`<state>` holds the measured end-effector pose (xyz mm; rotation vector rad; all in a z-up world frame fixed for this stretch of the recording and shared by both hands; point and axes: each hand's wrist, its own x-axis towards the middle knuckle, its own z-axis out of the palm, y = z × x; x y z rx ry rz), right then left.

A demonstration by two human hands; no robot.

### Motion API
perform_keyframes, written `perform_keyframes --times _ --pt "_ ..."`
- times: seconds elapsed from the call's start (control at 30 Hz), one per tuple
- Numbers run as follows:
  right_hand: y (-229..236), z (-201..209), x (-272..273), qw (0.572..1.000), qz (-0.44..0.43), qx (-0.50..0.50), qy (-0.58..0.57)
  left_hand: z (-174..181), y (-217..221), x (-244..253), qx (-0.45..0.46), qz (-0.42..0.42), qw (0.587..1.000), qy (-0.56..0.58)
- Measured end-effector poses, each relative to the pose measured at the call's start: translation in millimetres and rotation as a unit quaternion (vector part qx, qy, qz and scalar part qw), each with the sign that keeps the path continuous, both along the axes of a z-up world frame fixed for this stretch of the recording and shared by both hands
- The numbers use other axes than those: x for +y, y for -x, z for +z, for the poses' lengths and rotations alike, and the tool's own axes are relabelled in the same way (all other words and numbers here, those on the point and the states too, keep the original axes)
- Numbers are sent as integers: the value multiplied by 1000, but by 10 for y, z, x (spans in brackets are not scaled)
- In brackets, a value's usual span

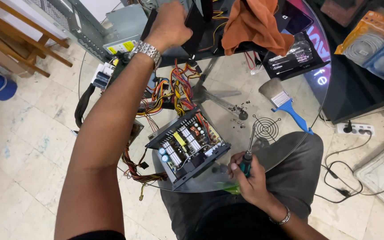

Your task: The person uses a screwdriver to remove screws from a computer power supply unit, then uses a brush to clean dust from its internal components and exterior casing. The person then reassembles the unit by placing the cover back on and securing it with screws.

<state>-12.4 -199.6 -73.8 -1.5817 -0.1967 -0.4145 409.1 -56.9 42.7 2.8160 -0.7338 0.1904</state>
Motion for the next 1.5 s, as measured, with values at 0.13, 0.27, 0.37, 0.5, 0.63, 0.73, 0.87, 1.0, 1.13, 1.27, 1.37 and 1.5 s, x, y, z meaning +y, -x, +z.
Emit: perform_keyframes --times 0.13,0.27,0.37,0.5,0.63,0.73,0.87,1.0,1.13,1.27,1.37,1.5 --pt "32 -76 -26 1000 -11 2 -12 -236 -107 -104 32 -1 999 32" --pt "33 -17 -63 999 25 9 -34 -428 -227 -151 72 64 994 52" --pt "56 -62 -81 999 30 13 -24 -584 -288 -96 64 48 992 96" --pt "61 -118 -88 1000 26 4 -5 -435 -49 4 17 -4 993 117" --pt "75 -138 -99 1000 19 1 7 519 1073 138 162 -40 976 138" --pt "69 -120 -120 999 27 9 13 1052 1889 351 208 -167 950 163" --pt "31 -42 -132 999 31 -24 20 1159 2758 702 137 -251 943 168" --pt "24 -76 -141 998 37 -36 36 866 3317 1085 146 -180 959 164" --pt "14 -71 -124 997 66 -35 31 439 3588 1226 167 -108 957 212" --pt "29 -126 -131 996 60 -32 50 113 3664 1072 115 -73 954 268" --pt "54 -136 -112 998 51 -13 43 0 3667 1010 36 -60 946 316" --pt "33 -428 -134 996 61 -38 -44 -266 3629 1020 22 -43 875 482"
